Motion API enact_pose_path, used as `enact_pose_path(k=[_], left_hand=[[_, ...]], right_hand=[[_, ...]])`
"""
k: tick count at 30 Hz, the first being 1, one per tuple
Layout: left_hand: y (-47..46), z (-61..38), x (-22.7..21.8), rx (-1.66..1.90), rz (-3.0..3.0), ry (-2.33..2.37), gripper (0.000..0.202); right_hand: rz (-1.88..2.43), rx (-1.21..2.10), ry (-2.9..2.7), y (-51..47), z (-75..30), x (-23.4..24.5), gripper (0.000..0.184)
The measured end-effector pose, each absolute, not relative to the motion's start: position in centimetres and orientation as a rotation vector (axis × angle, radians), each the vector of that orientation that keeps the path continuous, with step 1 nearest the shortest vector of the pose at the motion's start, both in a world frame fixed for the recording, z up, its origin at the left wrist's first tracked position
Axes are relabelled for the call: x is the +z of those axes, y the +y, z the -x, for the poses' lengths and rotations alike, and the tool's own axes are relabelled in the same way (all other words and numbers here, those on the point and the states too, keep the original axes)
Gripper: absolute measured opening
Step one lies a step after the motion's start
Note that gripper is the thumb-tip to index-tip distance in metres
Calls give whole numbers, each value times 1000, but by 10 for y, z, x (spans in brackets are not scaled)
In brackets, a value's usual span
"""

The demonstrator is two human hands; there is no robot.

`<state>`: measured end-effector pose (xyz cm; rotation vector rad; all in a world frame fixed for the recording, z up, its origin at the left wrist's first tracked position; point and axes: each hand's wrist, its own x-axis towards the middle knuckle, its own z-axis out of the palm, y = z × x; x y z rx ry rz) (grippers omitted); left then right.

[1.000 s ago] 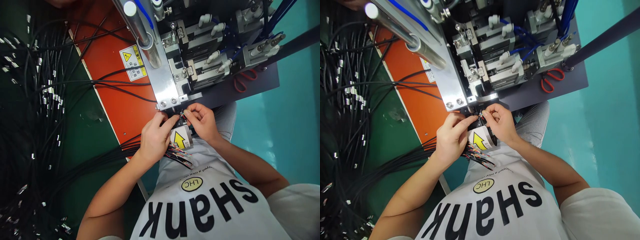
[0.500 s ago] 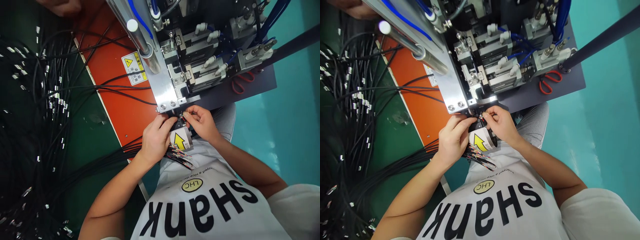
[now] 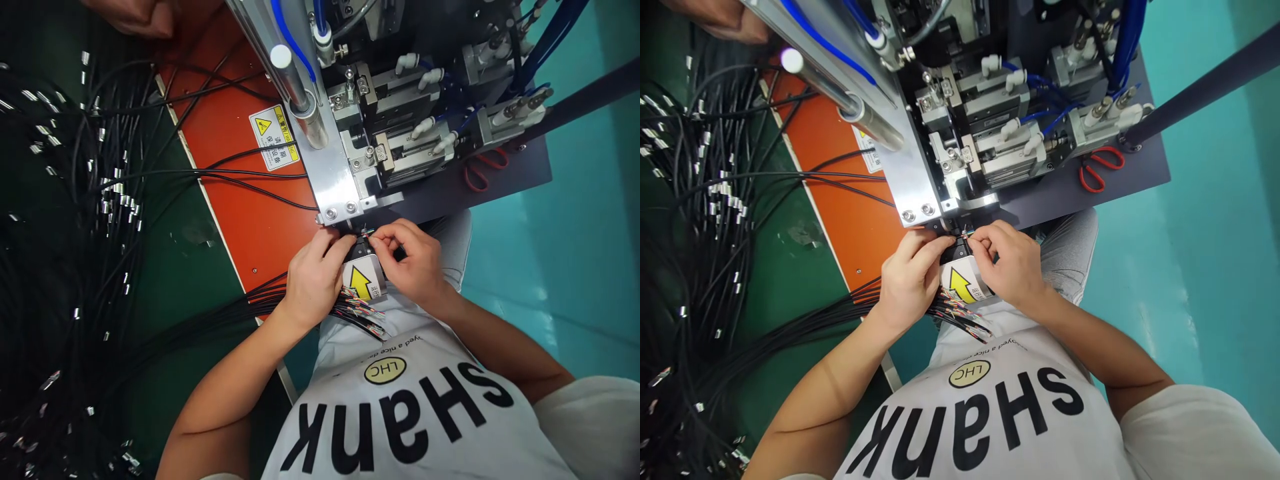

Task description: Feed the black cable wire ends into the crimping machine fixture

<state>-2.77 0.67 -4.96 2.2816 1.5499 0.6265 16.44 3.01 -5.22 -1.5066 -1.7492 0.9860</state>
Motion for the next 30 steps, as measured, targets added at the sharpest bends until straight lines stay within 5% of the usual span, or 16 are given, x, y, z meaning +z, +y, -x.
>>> enact_pose_path(k=[4,12,24,30], left_hand=[[7,27,-48,620,-2289,1563,29],[6,27,-49,620,-2269,1557,31],[6,27,-47,597,-2307,1564,29],[8,26,-46,588,-2285,1578,24]], right_hand=[[1447,932,-1881,40,-168,-52,6],[1422,1618,-1285,50,-173,-75,20],[1346,1024,-1552,45,-150,-68,3],[1471,1338,-1304,41,-154,-71,12]])
